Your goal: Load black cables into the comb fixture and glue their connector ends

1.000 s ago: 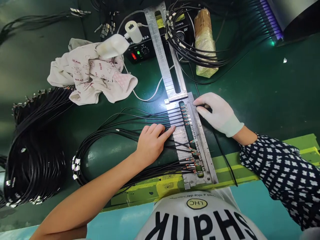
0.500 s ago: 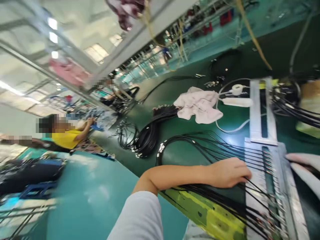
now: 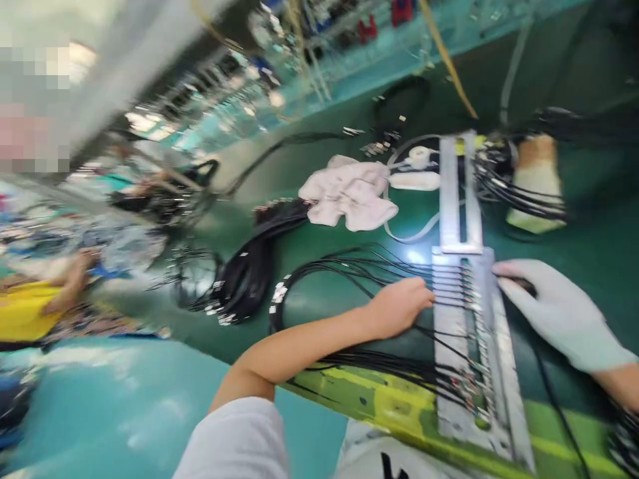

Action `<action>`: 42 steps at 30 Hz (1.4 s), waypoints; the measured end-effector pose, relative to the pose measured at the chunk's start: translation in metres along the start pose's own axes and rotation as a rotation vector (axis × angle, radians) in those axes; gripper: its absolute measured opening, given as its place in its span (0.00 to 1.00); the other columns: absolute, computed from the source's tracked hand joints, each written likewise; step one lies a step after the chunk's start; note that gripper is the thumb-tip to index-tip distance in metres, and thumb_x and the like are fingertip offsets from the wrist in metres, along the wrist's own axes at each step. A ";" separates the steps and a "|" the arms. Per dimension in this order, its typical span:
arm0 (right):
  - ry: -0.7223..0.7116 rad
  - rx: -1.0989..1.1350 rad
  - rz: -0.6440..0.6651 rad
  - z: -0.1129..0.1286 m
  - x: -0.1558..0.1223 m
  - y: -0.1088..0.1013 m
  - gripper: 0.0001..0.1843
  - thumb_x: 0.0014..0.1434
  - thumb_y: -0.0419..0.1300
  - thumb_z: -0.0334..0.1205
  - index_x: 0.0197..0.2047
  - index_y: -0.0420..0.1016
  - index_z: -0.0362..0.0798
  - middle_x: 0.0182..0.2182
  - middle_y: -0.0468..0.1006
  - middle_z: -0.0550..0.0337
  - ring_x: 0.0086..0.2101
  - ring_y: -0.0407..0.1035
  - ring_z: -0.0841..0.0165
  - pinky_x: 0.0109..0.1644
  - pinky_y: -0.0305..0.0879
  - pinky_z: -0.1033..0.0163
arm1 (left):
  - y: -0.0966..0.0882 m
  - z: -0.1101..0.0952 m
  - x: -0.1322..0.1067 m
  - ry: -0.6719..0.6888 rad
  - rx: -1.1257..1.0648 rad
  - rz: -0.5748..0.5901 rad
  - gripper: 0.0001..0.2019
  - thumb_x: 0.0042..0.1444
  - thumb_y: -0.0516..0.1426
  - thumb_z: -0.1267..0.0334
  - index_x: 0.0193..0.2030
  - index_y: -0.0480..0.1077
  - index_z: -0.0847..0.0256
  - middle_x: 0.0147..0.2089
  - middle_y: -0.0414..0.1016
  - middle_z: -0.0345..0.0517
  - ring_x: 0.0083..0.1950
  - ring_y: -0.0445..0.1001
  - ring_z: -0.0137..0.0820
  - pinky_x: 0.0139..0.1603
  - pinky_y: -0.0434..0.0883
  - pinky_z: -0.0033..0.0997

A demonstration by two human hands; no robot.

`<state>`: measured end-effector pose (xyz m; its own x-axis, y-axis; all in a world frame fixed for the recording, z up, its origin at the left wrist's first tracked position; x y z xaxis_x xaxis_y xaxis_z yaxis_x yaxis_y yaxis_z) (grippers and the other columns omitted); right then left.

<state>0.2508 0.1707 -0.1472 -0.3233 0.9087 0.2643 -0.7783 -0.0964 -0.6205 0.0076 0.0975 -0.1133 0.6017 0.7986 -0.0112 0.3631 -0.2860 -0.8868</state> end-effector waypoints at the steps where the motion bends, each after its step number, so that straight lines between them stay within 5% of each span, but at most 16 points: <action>1: 0.001 -0.036 0.010 0.005 0.000 -0.001 0.12 0.66 0.60 0.50 0.49 0.78 0.57 0.47 0.80 0.54 0.46 0.75 0.46 0.55 0.71 0.29 | 0.000 0.001 0.003 0.002 0.008 -0.015 0.18 0.73 0.45 0.58 0.51 0.74 0.62 0.44 0.73 0.52 0.47 0.72 0.35 0.50 0.72 0.34; 7: -0.042 -0.058 -0.033 0.016 0.011 -0.003 0.08 0.67 0.58 0.38 0.48 0.77 0.52 0.46 0.80 0.56 0.48 0.74 0.56 0.56 0.72 0.44 | 0.000 0.011 0.016 0.157 0.036 -0.079 0.14 0.73 0.48 0.64 0.54 0.73 0.62 0.43 0.74 0.49 0.44 0.72 0.31 0.46 0.72 0.30; 18: -0.052 -0.043 -0.021 0.020 0.011 -0.005 0.09 0.68 0.58 0.34 0.48 0.77 0.52 0.47 0.80 0.56 0.49 0.73 0.57 0.56 0.70 0.48 | -0.002 0.002 0.020 0.339 0.053 -0.022 0.20 0.71 0.45 0.72 0.63 0.69 0.60 0.45 0.75 0.49 0.44 0.72 0.29 0.45 0.72 0.28; 26: -0.034 -0.044 -0.018 0.022 0.013 -0.005 0.09 0.67 0.58 0.33 0.47 0.77 0.52 0.45 0.80 0.56 0.47 0.73 0.58 0.54 0.71 0.49 | 0.001 -0.001 0.018 0.317 0.021 -0.082 0.17 0.69 0.49 0.73 0.61 0.69 0.61 0.46 0.75 0.49 0.46 0.71 0.31 0.46 0.70 0.31; 31: -0.042 -0.033 -0.025 0.022 0.014 -0.006 0.08 0.68 0.58 0.33 0.47 0.77 0.52 0.45 0.80 0.56 0.48 0.73 0.58 0.54 0.71 0.49 | -0.001 -0.006 0.001 0.145 0.294 -0.232 0.20 0.67 0.53 0.73 0.62 0.71 0.51 0.47 0.72 0.49 0.50 0.67 0.37 0.50 0.61 0.41; 36: -0.032 -0.028 -0.046 0.021 0.012 -0.007 0.08 0.68 0.58 0.34 0.46 0.78 0.52 0.44 0.80 0.56 0.45 0.74 0.58 0.50 0.72 0.50 | 0.006 -0.011 -0.003 0.142 0.319 -0.091 0.21 0.69 0.50 0.71 0.67 0.67 0.55 0.41 0.74 0.46 0.42 0.65 0.34 0.44 0.57 0.39; 42: -0.045 -0.043 -0.047 0.025 0.000 -0.006 0.09 0.67 0.59 0.35 0.48 0.78 0.52 0.47 0.80 0.56 0.48 0.73 0.57 0.55 0.71 0.47 | 0.014 -0.017 -0.010 0.044 -0.058 0.117 0.14 0.72 0.52 0.58 0.59 0.66 0.61 0.48 0.76 0.49 0.48 0.70 0.36 0.49 0.63 0.39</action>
<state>0.2425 0.1608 -0.1251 -0.3120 0.8924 0.3261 -0.7694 -0.0360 -0.6377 0.0188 0.0762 -0.1181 0.6726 0.7343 -0.0913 0.3283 -0.4067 -0.8526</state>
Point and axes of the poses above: each hand's wrist, its own x-axis towards the middle knuckle, its own y-axis out of the palm, z = x × y, the point moved 7 cm from there along x, towards the middle knuckle
